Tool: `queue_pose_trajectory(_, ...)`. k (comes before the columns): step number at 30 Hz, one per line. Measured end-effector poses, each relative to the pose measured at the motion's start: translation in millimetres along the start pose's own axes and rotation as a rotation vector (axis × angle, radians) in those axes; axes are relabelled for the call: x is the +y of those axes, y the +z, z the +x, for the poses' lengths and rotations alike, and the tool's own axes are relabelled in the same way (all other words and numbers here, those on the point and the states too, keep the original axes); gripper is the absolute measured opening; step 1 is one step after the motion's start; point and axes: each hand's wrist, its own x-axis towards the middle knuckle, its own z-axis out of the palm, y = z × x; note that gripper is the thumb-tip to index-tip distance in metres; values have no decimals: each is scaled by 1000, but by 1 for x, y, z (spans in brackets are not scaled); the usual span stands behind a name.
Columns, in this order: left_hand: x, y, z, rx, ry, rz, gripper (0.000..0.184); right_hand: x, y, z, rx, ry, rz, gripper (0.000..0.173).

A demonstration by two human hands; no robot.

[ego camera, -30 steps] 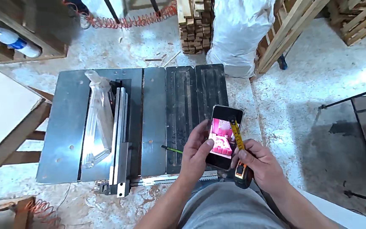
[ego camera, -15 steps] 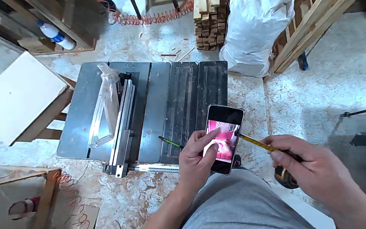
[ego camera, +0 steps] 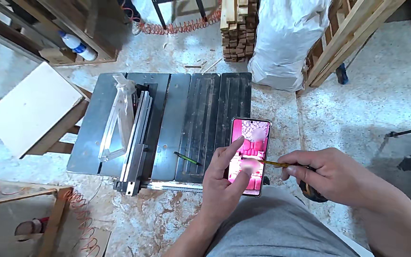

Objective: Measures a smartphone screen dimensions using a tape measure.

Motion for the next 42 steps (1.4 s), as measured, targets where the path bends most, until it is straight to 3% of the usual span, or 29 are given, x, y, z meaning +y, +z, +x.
queue_pose_trajectory(6,5,0,-8,18,-7,87,50,0,-13,7,-132,-56,29,28)
queue_pose_trajectory(17,6,-6,-24,-59,-159,-75,84,4,0,11,-182,-24,77,28)
queue_pose_trajectory(28,0,-5,-26,-7,-134,-69,58,-1,9,16,-196,-8,55,26)
queue_pose_trajectory(35,-2,-8,-26,-50,-173,-107,81,-4,10,17,-210,12,39,27)
queue_pose_trajectory(42,-5,-10,-29,-61,-190,-106,85,-1,9,20,-265,3,7,28)
